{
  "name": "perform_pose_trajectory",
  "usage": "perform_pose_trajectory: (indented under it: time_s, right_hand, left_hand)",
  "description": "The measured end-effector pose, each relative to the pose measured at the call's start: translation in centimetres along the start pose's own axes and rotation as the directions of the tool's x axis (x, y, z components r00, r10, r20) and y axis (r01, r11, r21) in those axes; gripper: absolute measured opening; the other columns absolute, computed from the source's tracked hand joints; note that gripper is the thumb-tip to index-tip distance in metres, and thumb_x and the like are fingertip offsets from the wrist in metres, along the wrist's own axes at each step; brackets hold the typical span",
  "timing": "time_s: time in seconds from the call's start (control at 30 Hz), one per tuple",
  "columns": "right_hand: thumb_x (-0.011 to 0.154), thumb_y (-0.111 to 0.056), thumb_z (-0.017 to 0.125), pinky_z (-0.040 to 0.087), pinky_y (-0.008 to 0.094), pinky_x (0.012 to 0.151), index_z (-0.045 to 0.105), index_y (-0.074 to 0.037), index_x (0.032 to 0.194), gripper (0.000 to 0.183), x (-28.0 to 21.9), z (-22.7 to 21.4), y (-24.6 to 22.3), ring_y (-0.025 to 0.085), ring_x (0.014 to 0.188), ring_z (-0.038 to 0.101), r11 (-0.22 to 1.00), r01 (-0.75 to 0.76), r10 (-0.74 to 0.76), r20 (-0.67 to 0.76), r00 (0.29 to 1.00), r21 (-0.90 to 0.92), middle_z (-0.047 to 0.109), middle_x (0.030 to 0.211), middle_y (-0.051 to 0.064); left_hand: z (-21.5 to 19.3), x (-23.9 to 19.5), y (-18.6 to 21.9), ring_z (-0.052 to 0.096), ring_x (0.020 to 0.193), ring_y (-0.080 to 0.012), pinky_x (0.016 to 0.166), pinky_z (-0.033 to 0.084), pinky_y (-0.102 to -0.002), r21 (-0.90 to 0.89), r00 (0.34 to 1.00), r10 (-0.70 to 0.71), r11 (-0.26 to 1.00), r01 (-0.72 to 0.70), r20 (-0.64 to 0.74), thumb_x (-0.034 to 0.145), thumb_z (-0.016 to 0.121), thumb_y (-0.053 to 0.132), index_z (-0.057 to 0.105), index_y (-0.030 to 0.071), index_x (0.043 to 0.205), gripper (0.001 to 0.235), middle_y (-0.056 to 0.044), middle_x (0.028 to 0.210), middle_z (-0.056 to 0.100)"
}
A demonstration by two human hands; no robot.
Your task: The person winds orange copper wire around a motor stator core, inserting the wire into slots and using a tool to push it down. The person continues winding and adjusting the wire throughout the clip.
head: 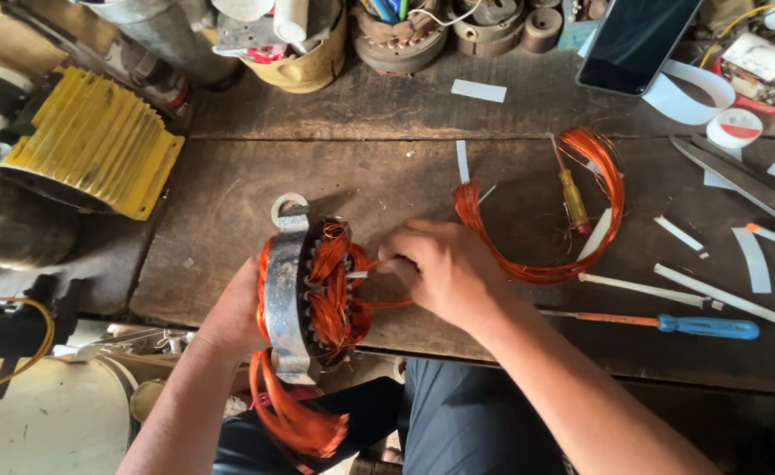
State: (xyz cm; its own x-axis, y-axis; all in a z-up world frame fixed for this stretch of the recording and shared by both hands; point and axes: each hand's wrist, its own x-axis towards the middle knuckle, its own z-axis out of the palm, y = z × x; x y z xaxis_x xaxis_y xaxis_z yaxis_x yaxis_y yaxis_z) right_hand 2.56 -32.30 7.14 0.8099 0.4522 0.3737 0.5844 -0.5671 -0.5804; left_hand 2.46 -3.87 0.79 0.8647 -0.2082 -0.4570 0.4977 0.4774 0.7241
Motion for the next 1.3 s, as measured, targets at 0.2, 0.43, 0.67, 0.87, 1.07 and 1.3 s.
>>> perform_pose_trajectory:
  time_s: [0.2,0.43,0.67,0.87,1.07,1.3]
  right_hand:
    - [0.073,-0.028,0.087,0.058,0.034,0.055,0.068,-0.001,0.109,0.049,0.2,-0.8,-1.7,0.025,0.07,0.071,0.993,0.057,-0.056,0.012,0.998,-0.104,0.074,0.102,0.016]
    - [0.084,-0.017,0.081,0.059,0.036,0.064,0.066,-0.009,0.102,0.025,1.0,-0.9,-2.0,0.022,0.072,0.075,0.998,-0.07,0.069,0.187,0.98,-0.001,0.076,0.086,0.008]
    - [0.084,-0.011,0.081,0.059,0.033,0.064,0.073,-0.008,0.093,0.012,0.8,0.2,-0.3,0.019,0.07,0.073,0.994,0.103,-0.106,0.068,0.992,0.048,0.076,0.088,0.006]
    - [0.087,-0.003,0.076,0.061,0.031,0.069,0.075,-0.01,0.093,0.009,0.1,1.0,0.6,0.017,0.076,0.071,0.974,0.218,-0.22,-0.019,0.975,-0.065,0.075,0.091,0.003]
    - [0.079,-0.014,0.083,0.054,0.04,0.073,0.078,-0.014,0.09,0.011,-0.2,1.0,-0.3,0.021,0.088,0.066,0.929,0.274,-0.281,0.008,0.96,-0.25,0.069,0.106,0.008]
    - [0.08,-0.016,0.083,0.045,0.042,0.089,0.077,-0.014,0.08,0.006,-0.6,0.6,-1.0,0.019,0.099,0.061,0.934,0.212,-0.235,-0.047,0.971,-0.288,0.067,0.11,0.003]
  left_hand:
    - [0.8,-1.5,0.6,0.061,0.105,-0.0109,0.091,0.055,-0.032,0.683,0.93,0.261,0.632,-0.367,0.259,0.072,0.083,-0.002,0.06,0.002,0.129,0.061,-0.006,0.119,0.069]
    - [0.6,-1.0,0.9,0.061,0.104,-0.0084,0.09,0.055,-0.029,0.64,0.959,0.208,0.715,-0.282,0.19,0.075,0.081,0.001,0.064,0.003,0.128,0.056,-0.002,0.117,0.071]
    - [1.4,-1.0,1.8,0.064,0.106,-0.0128,0.092,0.055,-0.034,0.647,0.979,0.147,0.735,-0.203,0.14,0.068,0.087,0.007,0.065,0.002,0.128,0.065,-0.005,0.118,0.073]
    - [1.8,-1.3,1.5,0.063,0.109,-0.0133,0.094,0.054,-0.034,0.488,0.986,0.13,0.858,-0.163,0.101,0.069,0.087,0.008,0.062,0.003,0.133,0.069,-0.005,0.123,0.07]
    - [1.2,-1.6,1.6,0.064,0.107,-0.0103,0.093,0.056,-0.031,0.81,0.95,0.219,0.502,-0.304,0.221,0.067,0.089,0.008,0.066,0.002,0.127,0.065,-0.005,0.117,0.075]
    - [0.9,-1.3,1.4,0.058,0.111,-0.0098,0.096,0.05,-0.03,0.834,0.894,0.343,0.37,-0.41,0.287,0.059,0.093,0.01,0.056,0.002,0.131,0.081,-0.004,0.121,0.067]
